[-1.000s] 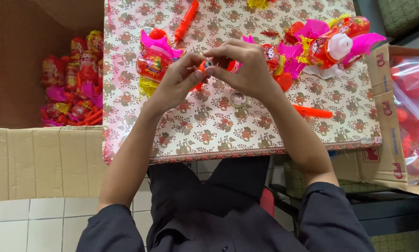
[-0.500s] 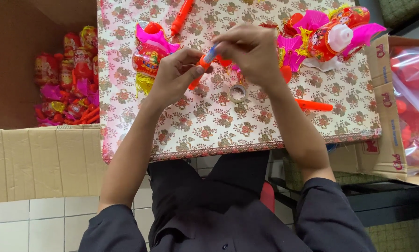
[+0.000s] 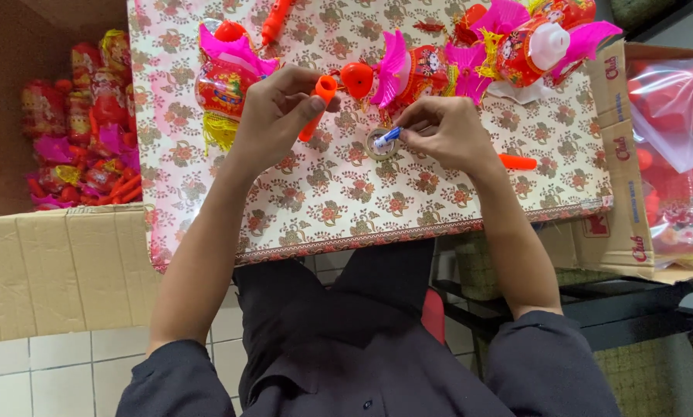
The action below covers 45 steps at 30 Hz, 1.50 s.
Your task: Assembling small decorative lanterns by attaching plastic handles to the lantern bodies.
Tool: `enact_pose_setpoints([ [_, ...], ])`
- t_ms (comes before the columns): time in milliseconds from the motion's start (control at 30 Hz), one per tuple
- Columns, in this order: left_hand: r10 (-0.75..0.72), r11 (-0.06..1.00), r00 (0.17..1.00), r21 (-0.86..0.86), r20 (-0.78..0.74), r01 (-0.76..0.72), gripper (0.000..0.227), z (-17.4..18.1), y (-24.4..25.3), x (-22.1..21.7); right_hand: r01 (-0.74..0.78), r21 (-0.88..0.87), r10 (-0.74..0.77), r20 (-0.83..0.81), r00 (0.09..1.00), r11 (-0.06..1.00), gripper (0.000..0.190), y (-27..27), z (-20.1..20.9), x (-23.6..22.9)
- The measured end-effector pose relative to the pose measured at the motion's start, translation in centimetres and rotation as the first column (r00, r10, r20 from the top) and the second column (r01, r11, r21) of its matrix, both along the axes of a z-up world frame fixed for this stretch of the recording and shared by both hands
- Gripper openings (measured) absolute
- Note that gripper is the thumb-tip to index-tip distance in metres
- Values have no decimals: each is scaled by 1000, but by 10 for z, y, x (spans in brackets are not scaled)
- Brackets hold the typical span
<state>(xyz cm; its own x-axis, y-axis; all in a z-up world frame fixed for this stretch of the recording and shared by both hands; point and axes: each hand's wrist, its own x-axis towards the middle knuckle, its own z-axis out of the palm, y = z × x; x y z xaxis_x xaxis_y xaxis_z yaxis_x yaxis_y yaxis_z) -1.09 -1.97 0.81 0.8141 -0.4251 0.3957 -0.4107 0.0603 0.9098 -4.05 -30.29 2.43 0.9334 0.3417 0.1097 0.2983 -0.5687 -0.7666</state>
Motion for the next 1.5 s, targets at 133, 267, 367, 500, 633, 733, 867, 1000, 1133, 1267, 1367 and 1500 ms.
enact_pose_setpoints([
  [133,-33,999,999,18,-6,33,23,1,1,0,-4,-5,4,-62,998,1000,15,1,-8,4],
  [267,-27,999,995,-41,92,31,24,-18,-5,3,-12,71,16,-51,999,997,15,-7,-23,10],
  [367,-33,999,996,-16,78,34,24,-15,-8,-1,-35,-57,36,17,999,998,13,-11,-30,10],
  [500,-47,999,997,-7,61,48,25,-19,-11,-2,-16,-128,23,52,998,992,12,-16,-39,6],
  [633,-68,998,995,6,71,68,26,-21,-12,-1,5,-160,11,94,996,987,13,-7,-17,-4],
  [733,-81,997,994,12,68,81,26,-18,-14,-1,18,-85,0,212,977,996,13,-6,-17,-1],
  [867,-7,994,976,107,216,-17,29,-27,-12,1,-84,243,23,243,970,966,24,22,-5,-9],
  [1000,-37,964,924,256,381,-67,25,4,-14,4,-100,511,69,79,994,853,31,41,-2,-13],
  [1133,-236,613,704,665,669,-427,21,54,-24,-1,167,717,71,-290,954,676,30,44,-6,-12],
  [1267,-448,322,564,714,694,-622,30,83,-44,-3,315,821,173,-439,882,477,28,39,-23,-9],
  [1367,-575,164,472,659,669,-734,23,91,-59,-5,374,833,203,-482,852,407,25,35,-30,-8],
  [1500,-611,157,447,653,653,-741,17,88,-66,-4,476,793,143,-559,817,380,22,32,-34,-8],
])
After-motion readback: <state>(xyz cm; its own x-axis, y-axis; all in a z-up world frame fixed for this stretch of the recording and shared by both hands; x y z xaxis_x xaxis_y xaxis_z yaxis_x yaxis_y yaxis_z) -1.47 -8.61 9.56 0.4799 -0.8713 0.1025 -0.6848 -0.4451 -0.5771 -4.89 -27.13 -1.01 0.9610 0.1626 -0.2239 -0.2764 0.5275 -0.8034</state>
